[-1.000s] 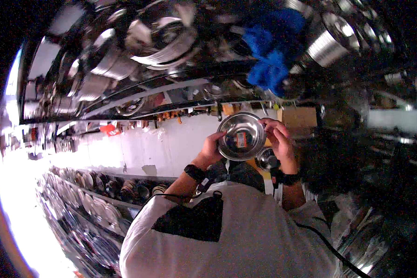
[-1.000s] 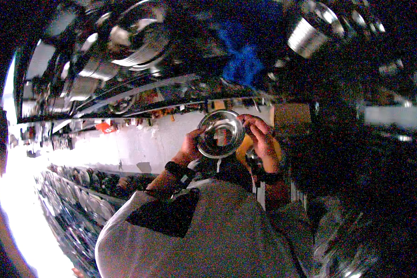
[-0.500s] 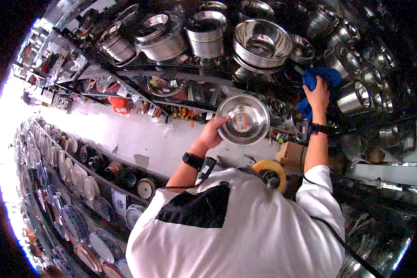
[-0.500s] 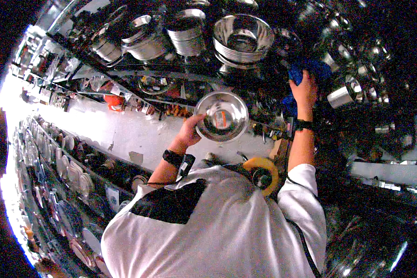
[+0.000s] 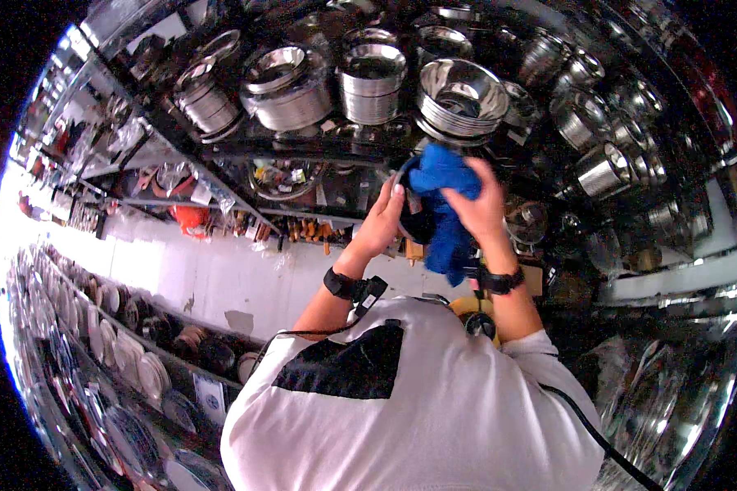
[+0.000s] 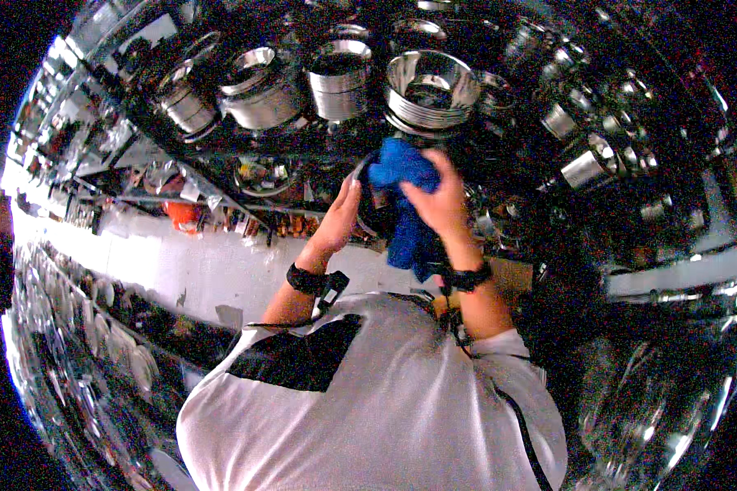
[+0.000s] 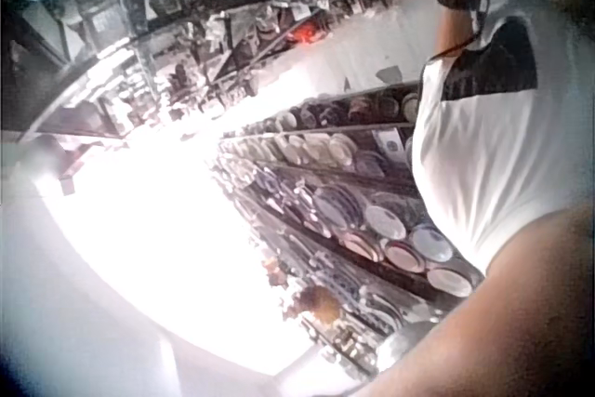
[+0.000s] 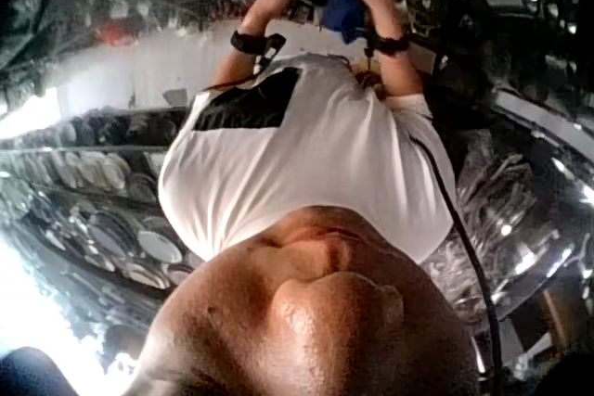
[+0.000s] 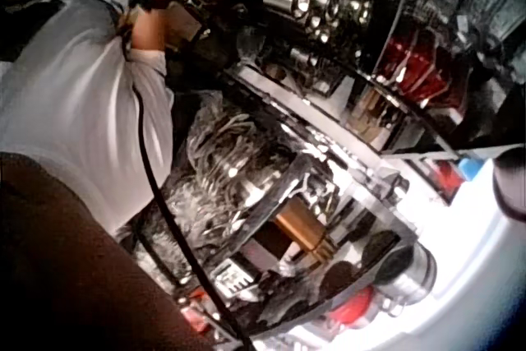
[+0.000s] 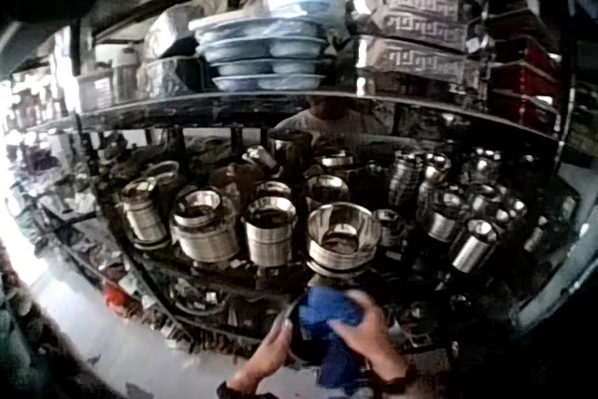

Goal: The person repeatedly picks up small metal bowls from a shelf, rubs them with a blue cloth, and places them on a yellow rotating polishing pad. The person then returns the bowls to the shelf. This cycle is repeated multiple times throughout the clip.

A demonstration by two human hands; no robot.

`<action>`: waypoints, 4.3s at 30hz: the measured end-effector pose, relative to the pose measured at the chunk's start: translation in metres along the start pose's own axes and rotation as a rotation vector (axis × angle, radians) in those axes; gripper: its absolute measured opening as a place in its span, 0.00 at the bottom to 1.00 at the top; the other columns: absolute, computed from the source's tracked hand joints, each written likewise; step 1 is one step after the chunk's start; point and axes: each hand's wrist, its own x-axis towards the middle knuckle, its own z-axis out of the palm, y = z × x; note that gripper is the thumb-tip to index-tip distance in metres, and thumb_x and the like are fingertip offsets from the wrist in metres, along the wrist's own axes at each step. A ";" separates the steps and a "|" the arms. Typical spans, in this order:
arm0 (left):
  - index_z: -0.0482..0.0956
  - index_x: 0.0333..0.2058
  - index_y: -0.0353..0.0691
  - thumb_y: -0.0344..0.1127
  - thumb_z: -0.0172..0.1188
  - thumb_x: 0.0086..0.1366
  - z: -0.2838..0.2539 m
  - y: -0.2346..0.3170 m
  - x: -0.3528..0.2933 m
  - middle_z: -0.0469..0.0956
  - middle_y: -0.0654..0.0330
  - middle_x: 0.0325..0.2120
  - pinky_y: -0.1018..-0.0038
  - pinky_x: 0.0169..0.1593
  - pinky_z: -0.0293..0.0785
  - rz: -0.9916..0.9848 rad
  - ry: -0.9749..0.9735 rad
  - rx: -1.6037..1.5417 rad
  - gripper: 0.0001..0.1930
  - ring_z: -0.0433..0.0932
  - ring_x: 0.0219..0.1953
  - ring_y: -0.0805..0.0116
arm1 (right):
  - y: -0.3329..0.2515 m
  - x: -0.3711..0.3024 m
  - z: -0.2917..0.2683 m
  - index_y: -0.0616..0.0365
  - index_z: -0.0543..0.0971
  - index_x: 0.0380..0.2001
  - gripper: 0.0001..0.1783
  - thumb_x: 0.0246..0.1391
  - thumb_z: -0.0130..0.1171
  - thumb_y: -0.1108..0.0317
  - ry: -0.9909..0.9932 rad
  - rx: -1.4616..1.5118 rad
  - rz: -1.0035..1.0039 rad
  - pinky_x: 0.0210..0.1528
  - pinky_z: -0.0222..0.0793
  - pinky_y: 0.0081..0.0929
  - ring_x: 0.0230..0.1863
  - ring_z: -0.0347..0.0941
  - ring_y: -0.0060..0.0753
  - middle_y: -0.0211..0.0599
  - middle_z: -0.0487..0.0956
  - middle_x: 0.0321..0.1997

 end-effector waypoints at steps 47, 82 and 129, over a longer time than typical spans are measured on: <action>0.58 0.55 0.37 0.33 0.52 0.62 -0.011 0.042 0.010 0.69 0.58 0.46 0.74 0.49 0.65 -0.172 -0.150 -0.470 0.24 0.69 0.46 0.70 | 0.050 -0.021 0.021 0.59 0.70 0.47 0.28 0.37 0.59 0.68 -0.264 0.515 0.173 0.56 0.58 0.35 0.53 0.65 0.42 0.43 0.72 0.50; 0.73 0.42 0.38 0.35 0.55 0.61 -0.038 0.030 0.018 0.75 0.66 0.36 0.80 0.40 0.68 0.038 0.099 -0.194 0.12 0.72 0.36 0.78 | 0.013 -0.011 -0.006 0.57 0.68 0.49 0.21 0.49 0.53 0.70 -0.091 0.791 0.420 0.48 0.66 0.33 0.44 0.71 0.32 0.34 0.75 0.45; 0.60 0.53 0.39 0.36 0.41 0.67 0.070 0.020 0.028 0.68 0.57 0.47 0.67 0.49 0.69 -0.376 -0.065 -0.755 0.17 0.70 0.47 0.65 | 0.060 0.034 -0.183 0.62 0.65 0.52 0.29 0.44 0.59 0.78 0.658 0.245 -0.021 0.54 0.61 0.30 0.49 0.68 0.36 0.42 0.68 0.52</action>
